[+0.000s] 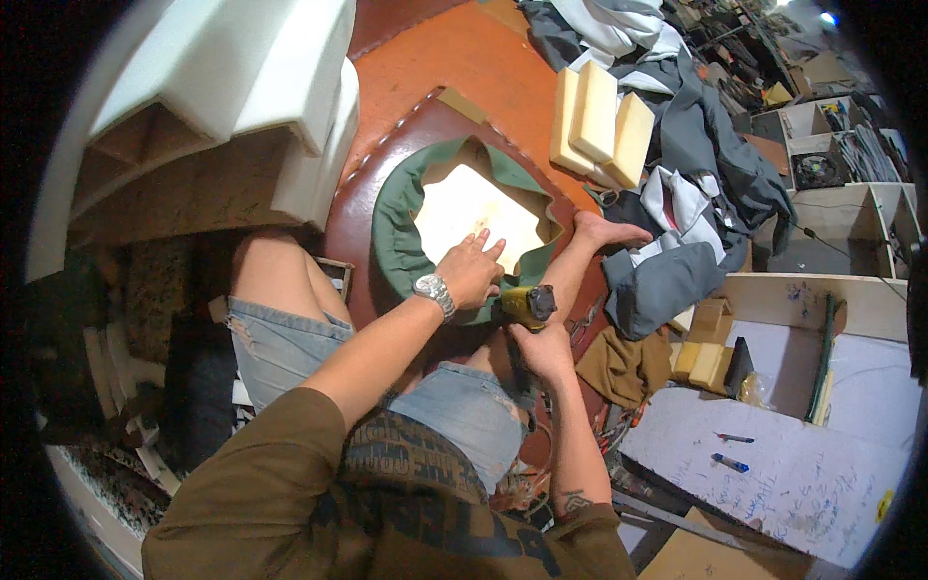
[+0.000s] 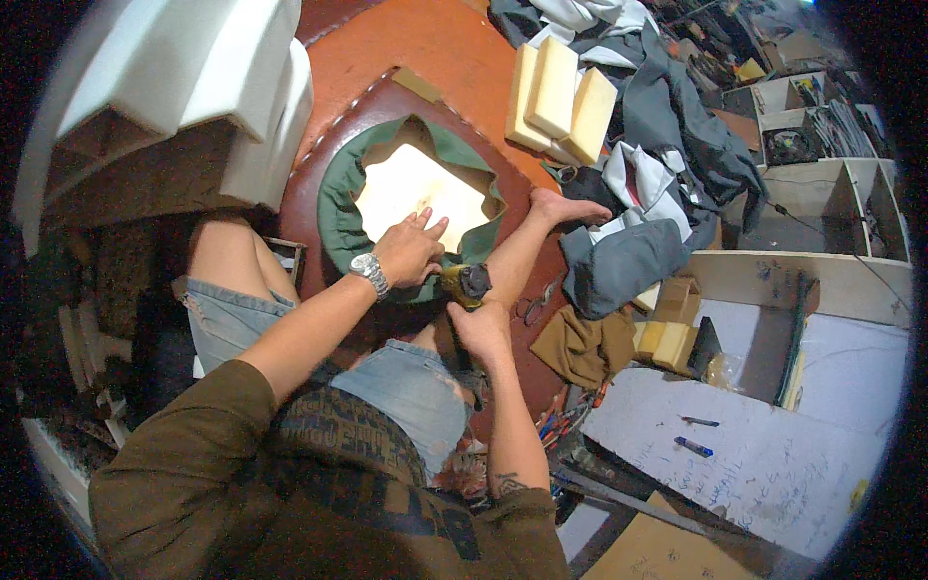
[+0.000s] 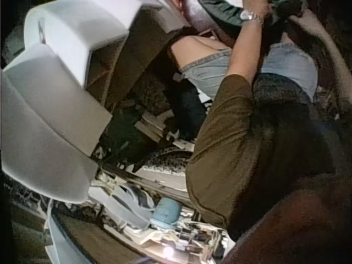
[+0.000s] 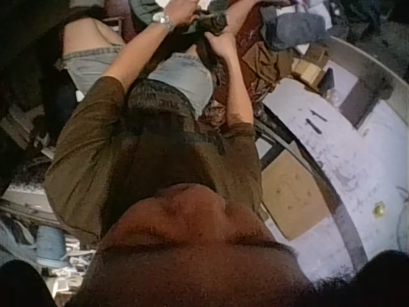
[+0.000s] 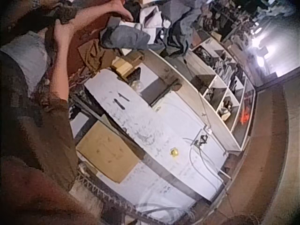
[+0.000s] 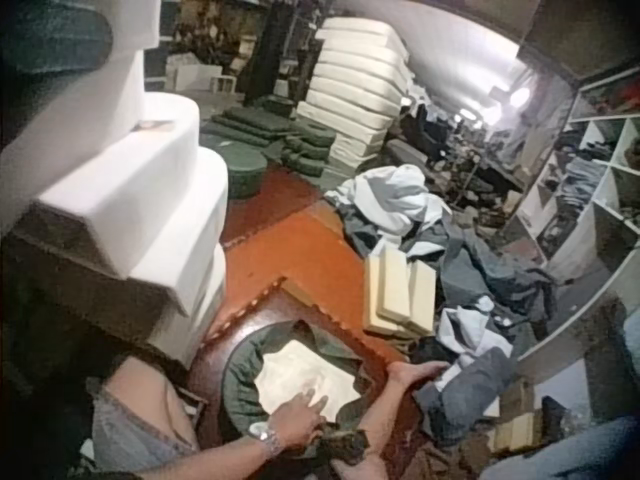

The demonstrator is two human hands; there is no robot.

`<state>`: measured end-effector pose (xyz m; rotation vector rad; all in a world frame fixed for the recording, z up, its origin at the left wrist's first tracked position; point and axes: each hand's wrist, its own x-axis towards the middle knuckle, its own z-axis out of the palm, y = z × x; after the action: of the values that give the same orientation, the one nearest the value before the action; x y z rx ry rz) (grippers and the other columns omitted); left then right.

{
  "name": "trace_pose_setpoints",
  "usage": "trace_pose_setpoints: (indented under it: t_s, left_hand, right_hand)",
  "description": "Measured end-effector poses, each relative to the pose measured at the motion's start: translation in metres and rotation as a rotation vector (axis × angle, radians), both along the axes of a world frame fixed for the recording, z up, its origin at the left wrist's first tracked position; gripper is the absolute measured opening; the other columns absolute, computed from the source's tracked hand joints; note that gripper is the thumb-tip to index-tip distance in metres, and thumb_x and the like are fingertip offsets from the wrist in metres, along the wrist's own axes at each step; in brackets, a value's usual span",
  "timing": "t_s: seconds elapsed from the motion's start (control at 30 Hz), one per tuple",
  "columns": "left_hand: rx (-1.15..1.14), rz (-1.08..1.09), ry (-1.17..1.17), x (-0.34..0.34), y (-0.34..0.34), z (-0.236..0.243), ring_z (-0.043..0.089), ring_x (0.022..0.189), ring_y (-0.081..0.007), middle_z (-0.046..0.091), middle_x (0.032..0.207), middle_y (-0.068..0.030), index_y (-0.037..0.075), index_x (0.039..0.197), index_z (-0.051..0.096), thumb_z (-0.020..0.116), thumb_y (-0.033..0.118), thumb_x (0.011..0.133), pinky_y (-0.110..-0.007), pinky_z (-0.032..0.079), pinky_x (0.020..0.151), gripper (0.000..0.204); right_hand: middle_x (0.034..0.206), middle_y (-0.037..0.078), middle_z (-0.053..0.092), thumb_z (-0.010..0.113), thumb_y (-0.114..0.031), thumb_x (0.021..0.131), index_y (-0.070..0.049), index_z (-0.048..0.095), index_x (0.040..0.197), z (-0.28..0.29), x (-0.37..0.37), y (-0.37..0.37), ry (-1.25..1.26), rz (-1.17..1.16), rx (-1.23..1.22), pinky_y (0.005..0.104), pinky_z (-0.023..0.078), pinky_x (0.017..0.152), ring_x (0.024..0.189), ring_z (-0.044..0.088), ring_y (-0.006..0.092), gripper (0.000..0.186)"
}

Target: The person fits a green fabric cover over a circular foam cushion, then uses a staple gun to secure the fabric to the underside of the cushion. The person repeatedly adjusts the fabric and applies staples around the perimeter.

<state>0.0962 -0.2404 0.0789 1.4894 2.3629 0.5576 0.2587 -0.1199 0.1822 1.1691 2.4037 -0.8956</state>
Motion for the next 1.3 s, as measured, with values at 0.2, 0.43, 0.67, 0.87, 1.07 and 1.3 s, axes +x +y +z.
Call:
trace_pose_setpoints:
  t_s: [0.2,0.43,0.67,0.87,1.07,1.3]
  left_hand:
    - [0.006,0.008,-0.008,-0.001,0.0,-0.002,0.042,0.152,-0.0431,0.048,0.165,-0.0117,0.014,0.105,0.081,0.081,0.032,0.089,-0.053,0.038,0.125,0.024]
    - [0.528,0.327,-0.169,-0.028,-0.052,0.01,0.072,0.109,-0.0328,0.075,0.127,-0.0111,0.01,0.097,0.075,0.077,0.023,0.089,-0.044,0.056,0.095,0.016]
    - [0.034,0.948,-0.308,-0.078,-0.136,0.008,0.072,0.106,-0.0483,0.074,0.109,-0.0312,-0.003,0.12,0.061,0.068,0.071,0.091,-0.055,0.056,0.09,0.079]
    - [-0.025,0.968,-0.174,-0.092,-0.083,-0.002,0.069,0.112,-0.0516,0.068,0.12,-0.0391,-0.009,0.135,0.049,0.08,0.062,0.083,-0.056,0.055,0.097,0.093]
    - [0.197,1.007,0.048,-0.169,-0.03,0.031,0.069,0.113,-0.0475,0.073,0.118,-0.0294,-0.001,0.137,0.059,0.082,0.039,0.087,-0.053,0.055,0.097,0.068]
    - [-0.171,0.299,-0.104,-0.057,0.058,0.038,0.072,0.112,-0.0413,0.076,0.117,-0.0255,0.0,0.128,0.072,0.076,0.068,0.087,-0.049,0.056,0.097,0.08]
  right_hand:
    - [0.104,0.027,0.078,0.078,-0.037,0.085,0.002,0.077,0.113,-0.001,-0.006,-0.011,-0.049,0.009,-0.002,0.0457,0.058,0.09,0.102,0.077,0.0375,0.048]
    - [0.091,0.016,0.077,0.08,-0.03,0.09,0.004,0.073,0.117,-0.01,0.049,0.017,0.219,-0.175,-0.123,0.0429,0.06,0.074,0.08,0.074,0.0293,0.043]
    - [0.076,-0.002,0.058,0.075,-0.023,0.1,-0.007,0.069,0.118,-0.017,0.113,0.009,0.776,-1.022,-0.602,0.0272,0.047,0.053,0.06,0.054,0.0093,0.025]
    - [0.076,0.0,0.06,0.076,-0.025,0.1,-0.007,0.069,0.119,-0.022,0.12,0.012,0.785,-1.02,-0.68,0.0303,0.048,0.053,0.06,0.055,0.0111,0.027]
    - [0.068,0.001,0.057,0.073,-0.029,0.101,-0.008,0.071,0.123,-0.03,0.124,0.018,0.754,-0.979,-0.761,0.0323,0.049,0.054,0.056,0.056,0.0138,0.03]
    - [0.067,0.002,0.058,0.074,-0.028,0.1,-0.007,0.069,0.119,-0.031,0.121,0.022,0.732,-0.994,-0.762,0.0348,0.049,0.053,0.054,0.056,0.016,0.029]
